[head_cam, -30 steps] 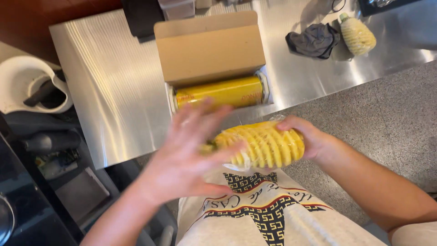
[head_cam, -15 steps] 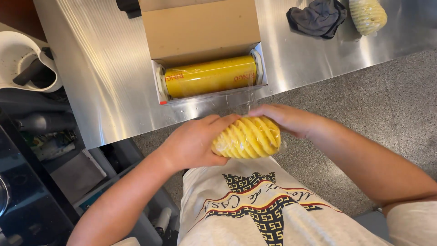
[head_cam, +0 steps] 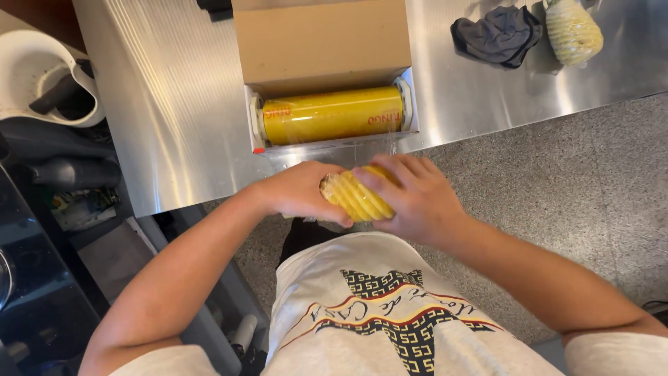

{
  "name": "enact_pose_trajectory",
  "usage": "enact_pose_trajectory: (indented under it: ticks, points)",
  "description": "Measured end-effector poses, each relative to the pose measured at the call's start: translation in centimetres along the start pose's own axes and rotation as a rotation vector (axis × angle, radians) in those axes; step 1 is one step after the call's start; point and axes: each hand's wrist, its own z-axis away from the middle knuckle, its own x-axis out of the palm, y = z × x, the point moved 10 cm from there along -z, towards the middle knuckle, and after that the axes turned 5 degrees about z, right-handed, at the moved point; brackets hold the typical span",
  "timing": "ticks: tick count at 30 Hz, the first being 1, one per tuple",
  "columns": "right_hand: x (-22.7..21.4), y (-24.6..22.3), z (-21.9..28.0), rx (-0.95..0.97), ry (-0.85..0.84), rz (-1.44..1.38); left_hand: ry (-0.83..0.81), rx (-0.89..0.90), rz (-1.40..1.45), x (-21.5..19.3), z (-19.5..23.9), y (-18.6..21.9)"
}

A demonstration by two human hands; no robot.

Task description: Wrap a peeled pineapple in plastic wrap and then wash several limes in a kitchen sink.

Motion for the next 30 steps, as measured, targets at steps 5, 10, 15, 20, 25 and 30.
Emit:
enact_pose_trajectory:
  ticks: [5, 10, 15, 20, 25, 30]
  points:
    - [1.7, 3.7, -2.1, 0.103, -0.168, -0.201, 0.213, 0.11, 0.103, -5.4, 2.0, -5.6]
    - [4.0, 9.2, -1.8, 0.451, -0.437, -0.437, 0.748, 0.131, 0.466, -5.3, 3.8, -14.0]
    - [7.6, 12.7, -2.0, 0.531, -0.608, -0.69, 1.005, 0.501, -0.228, -2.5, 4.1, -5.6]
    - [11.3, 14.7, -2.5, 0.526, -0.774, -0.9, 1.027, 0.542, -0.317, -5.3, 5.1, -5.4]
    - [15.8, 16.5, -1.9, 0.541, -0.908, -1.265, 0.87, 0.569, -0.291, -6.1, 4.6, -5.9]
    - [20.7, 19.8, -0.2, 0.79, -1.025, -1.374, 0.983, 0.542, -0.052, -8.0, 5.9, -7.4]
